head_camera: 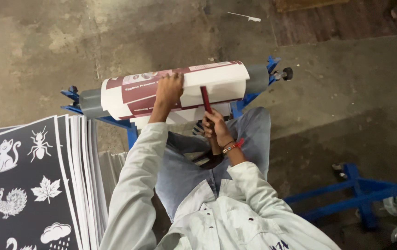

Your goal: The person places printed sheets into a roller machine, applies pressure with a handheld tool, and then removes and stacks the folded packaging material.

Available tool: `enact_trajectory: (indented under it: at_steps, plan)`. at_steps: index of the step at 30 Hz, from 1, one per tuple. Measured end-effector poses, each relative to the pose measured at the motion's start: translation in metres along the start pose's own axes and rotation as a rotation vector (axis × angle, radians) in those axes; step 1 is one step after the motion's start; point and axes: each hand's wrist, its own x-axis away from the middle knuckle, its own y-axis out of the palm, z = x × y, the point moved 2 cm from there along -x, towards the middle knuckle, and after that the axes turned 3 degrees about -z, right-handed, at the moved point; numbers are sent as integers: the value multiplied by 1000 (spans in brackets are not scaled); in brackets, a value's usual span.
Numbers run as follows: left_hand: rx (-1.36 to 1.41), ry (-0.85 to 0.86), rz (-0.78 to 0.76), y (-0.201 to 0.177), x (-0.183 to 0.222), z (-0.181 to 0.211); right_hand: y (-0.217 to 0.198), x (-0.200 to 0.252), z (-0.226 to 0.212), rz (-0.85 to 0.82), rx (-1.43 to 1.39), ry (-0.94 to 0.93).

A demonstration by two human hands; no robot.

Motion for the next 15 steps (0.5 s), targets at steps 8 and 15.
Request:
enact_trajectory:
  at_steps: [8,15]
  plan:
    - [179,-111,-218,-1,-53,-30,-62,19,-20,290,59,-119]
    - [117,12,-159,9,-28,-18,-32,-29,49,364,225,-194]
